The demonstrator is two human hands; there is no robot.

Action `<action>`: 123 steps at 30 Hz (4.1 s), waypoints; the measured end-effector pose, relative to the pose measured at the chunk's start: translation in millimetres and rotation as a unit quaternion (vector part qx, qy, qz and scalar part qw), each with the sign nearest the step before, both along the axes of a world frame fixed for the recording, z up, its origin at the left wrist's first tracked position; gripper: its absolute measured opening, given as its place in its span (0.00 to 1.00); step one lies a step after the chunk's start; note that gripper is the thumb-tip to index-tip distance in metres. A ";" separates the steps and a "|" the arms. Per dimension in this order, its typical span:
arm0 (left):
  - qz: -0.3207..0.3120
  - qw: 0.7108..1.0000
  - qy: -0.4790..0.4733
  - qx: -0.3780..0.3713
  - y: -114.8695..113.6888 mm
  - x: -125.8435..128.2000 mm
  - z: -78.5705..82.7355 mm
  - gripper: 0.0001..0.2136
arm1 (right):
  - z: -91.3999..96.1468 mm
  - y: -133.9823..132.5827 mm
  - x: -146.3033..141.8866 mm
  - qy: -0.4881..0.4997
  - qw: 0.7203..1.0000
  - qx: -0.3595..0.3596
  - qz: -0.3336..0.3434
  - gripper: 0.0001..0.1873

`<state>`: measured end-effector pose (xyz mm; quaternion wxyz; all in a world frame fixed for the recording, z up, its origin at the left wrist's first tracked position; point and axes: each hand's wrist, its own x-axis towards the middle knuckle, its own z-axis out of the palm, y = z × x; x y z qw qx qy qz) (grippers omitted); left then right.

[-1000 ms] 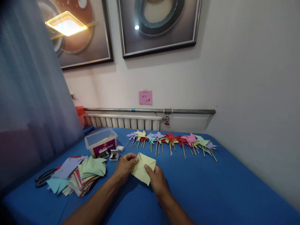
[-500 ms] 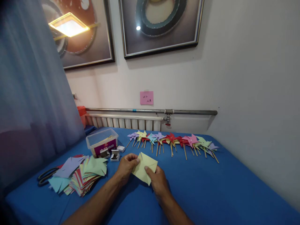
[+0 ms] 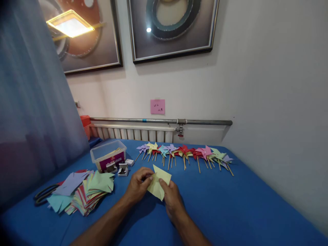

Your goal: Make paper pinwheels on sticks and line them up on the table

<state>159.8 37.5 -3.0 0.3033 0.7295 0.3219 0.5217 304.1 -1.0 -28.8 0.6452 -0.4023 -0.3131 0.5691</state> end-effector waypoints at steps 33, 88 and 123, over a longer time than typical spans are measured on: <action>0.063 0.930 0.275 0.237 2.8 -7.9 -7.9 0.09 | -1.2 -2.8 0.1 -0.026 1.000 0.002 -0.002 0.24; -0.032 0.920 -0.107 -0.375 16.3 5.2 -15.7 0.14 | -19.2 12.5 5.4 -0.167 0.986 0.011 -0.022 0.24; -0.010 0.919 -0.015 -0.395 21.2 8.7 -26.2 0.11 | 1.7 -0.1 1.2 -0.026 0.999 -0.019 0.002 0.25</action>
